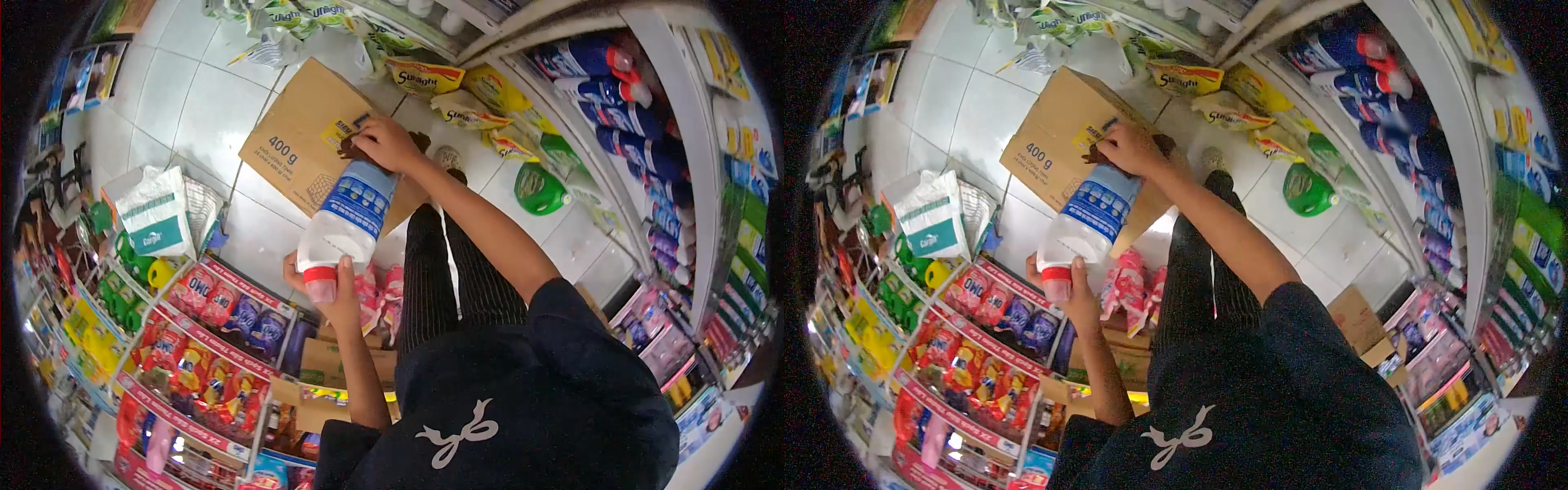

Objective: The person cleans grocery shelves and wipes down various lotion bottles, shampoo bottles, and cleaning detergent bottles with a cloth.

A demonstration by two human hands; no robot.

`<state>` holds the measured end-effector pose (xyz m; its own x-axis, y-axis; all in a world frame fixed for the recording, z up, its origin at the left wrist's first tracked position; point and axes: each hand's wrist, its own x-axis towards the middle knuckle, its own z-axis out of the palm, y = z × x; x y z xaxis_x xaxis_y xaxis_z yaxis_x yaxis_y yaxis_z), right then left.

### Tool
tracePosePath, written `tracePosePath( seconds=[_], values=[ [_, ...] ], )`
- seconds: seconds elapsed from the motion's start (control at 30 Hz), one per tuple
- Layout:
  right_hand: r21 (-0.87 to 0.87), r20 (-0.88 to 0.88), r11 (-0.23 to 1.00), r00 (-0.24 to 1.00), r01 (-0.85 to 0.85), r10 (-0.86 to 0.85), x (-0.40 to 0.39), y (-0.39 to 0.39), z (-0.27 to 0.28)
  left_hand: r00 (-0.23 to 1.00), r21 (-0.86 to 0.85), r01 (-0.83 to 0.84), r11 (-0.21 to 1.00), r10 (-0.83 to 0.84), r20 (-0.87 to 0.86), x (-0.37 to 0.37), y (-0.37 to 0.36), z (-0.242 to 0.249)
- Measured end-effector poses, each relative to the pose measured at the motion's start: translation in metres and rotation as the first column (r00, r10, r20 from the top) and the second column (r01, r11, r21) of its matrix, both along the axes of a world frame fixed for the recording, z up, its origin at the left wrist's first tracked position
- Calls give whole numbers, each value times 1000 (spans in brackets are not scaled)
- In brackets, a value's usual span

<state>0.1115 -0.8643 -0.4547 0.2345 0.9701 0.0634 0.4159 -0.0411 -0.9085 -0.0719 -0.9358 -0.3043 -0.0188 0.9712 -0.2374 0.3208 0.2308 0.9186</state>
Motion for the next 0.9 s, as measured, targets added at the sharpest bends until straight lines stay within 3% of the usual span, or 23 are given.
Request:
tracePosePath(
  seconds=[0.07,0.1,0.23,0.27,0.33,0.37,0.43,0.47,0.5,0.6,0.63,0.8,0.83,0.9],
  values=[
    [-114,-29,982,988,-152,150,-5,6,14,1000,47,12,999,-12,8,11,4,2],
    [-186,-93,975,990,-120,104,-20,3,30,997,-17,4,1000,-3,74,18,7,7],
    [151,-304,950,902,-274,308,-34,-8,128,995,-13,76,997,-76,-70,20,15,4],
    [279,-361,934,876,-224,319,-36,-11,141,989,-68,125,990,-130,-74,17,16,1],
    [320,-360,931,886,-177,292,-38,-12,141,969,-174,216,961,-232,-80,4,16,-3],
    [291,-321,944,913,-158,251,-39,-12,127,977,-150,181,972,-195,-88,3,15,-2],
    [237,-236,964,956,-118,174,-34,-6,82,976,-142,164,976,-140,168,13,26,15],
    [8,-234,996,968,-89,89,-22,-9,76,950,-140,151,979,-104,295,16,31,21],
    [-91,-165,993,985,-71,56,-18,-7,45,963,-164,161,973,-118,242,8,33,16],
    [-64,-138,996,988,63,-71,-3,-11,-8,979,-194,204,960,-202,30,3,37,14],
    [-64,-142,994,985,89,-97,-1,-14,-16,975,-179,223,958,-219,40,4,38,14],
    [-174,-174,908,896,381,-409,-24,-16,-16,960,-8,227,974,-222,169,21,40,-5],
    [-288,-185,887,888,360,-421,-34,-17,-15,948,92,295,951,-303,98,19,43,-12],
    [-376,-221,904,928,203,-301,-45,-34,40,945,47,285,957,-289,156,18,42,-9]
  ],
)
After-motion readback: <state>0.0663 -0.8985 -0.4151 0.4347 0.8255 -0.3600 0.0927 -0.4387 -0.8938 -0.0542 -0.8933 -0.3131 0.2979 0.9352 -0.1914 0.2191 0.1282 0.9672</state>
